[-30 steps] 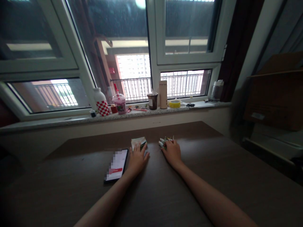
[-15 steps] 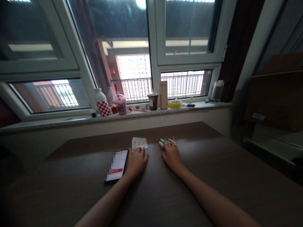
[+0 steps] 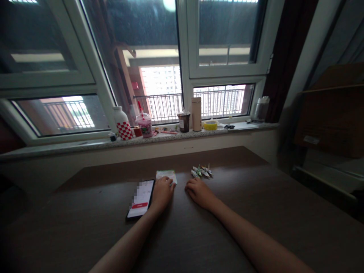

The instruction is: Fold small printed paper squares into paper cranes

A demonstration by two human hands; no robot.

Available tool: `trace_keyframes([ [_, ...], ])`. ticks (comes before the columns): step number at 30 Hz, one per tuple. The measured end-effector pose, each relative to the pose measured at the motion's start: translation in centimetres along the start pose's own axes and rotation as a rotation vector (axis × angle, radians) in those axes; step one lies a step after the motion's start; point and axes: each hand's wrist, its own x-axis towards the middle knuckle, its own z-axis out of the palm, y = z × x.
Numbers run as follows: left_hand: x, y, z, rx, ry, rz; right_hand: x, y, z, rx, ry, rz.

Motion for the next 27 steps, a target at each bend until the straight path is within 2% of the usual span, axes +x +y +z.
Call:
trace_keyframes([
  [5,0.0,0.1,-0.3,0.034,-0.051,0.014,0.0,0.0,0.0,0.002,0.009,-0.004],
  [10,-0.1,0.5,-0.9,0.115,-0.048,0.043,0.0,-0.1,0.0,0.003,0.010,-0.002],
  [15,-0.1,0.5,-0.5,0.133,-0.024,0.028,0.1,0.0,0.0,0.008,-0.001,0.003],
  [21,0.1,0.5,-0.4,0.091,0.068,0.025,0.0,-0.3,-0.2,0.007,0.003,-0.001],
  [27,-0.2,0.7,-1.1,0.014,0.197,0.073,0.0,-0.1,-0.1,0.023,0.021,0.003],
])
